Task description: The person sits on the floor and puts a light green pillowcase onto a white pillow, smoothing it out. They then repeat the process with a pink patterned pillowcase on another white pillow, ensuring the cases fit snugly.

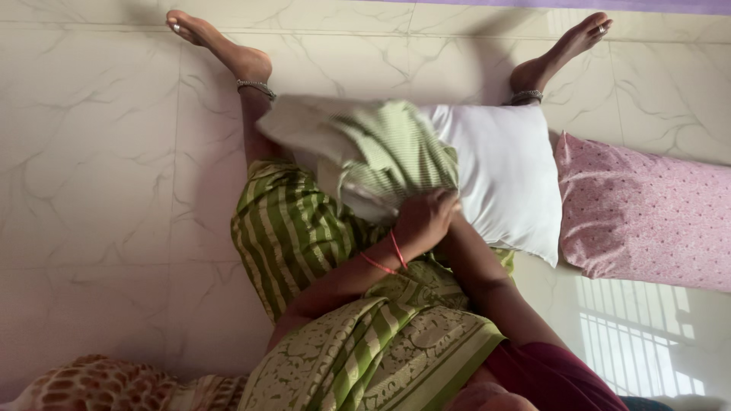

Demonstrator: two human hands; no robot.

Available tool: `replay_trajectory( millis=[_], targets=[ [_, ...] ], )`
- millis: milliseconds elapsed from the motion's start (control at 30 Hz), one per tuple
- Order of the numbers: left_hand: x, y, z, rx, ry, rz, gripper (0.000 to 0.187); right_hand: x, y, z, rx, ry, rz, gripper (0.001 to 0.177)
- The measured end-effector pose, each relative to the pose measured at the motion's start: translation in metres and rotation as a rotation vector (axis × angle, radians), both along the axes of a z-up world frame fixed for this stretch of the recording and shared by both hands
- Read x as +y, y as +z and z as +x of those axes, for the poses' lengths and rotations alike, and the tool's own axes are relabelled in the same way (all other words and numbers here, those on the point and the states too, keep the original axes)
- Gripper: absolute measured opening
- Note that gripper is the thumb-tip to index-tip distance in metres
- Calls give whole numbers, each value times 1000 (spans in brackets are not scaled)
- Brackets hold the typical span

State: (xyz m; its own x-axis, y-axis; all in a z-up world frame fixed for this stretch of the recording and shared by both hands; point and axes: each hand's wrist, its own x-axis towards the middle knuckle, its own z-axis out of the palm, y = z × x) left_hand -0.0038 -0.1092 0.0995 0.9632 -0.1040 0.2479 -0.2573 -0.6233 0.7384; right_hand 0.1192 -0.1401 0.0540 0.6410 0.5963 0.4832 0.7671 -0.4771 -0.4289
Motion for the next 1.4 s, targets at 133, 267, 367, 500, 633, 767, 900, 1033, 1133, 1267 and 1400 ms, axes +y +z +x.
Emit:
replay_trajectory(
  millis=[133,267,367,500,633,767,900,1033,1133,1267,1400],
  targets=[
    [9,29,-28,-509,109,87,38,-30,11,23,8,-104,68,50],
    [53,61,-15,-843,495,-59,43,-56,20,43,32,-204,148,44],
    [89,74,-2,-695,589,-162,61,-76,26,55,36,-274,188,40],
    [121,63,-6,-524,496,-107,47,-90,32,69,43,-328,224,35],
    [107,18,1,-507,427,85,10,-94,45,94,48,-358,240,30],
    [48,-29,-22,-546,205,132,12,-78,66,119,40,-350,260,27],
    [9,-60,-35,-227,-151,169,10,-56,75,120,31,-322,269,25],
    [18,-36,-38,-114,-214,-24,14,-28,51,110,44,-286,253,25],
    [23,1,-49,-249,-273,-82,26,-1,-3,99,109,-273,214,25],
    [44,15,-34,-27,-94,-146,34,37,-108,69,318,-256,124,28],
    [96,-13,1,-272,478,79,33,68,-157,10,370,-151,-49,27]
  ],
)
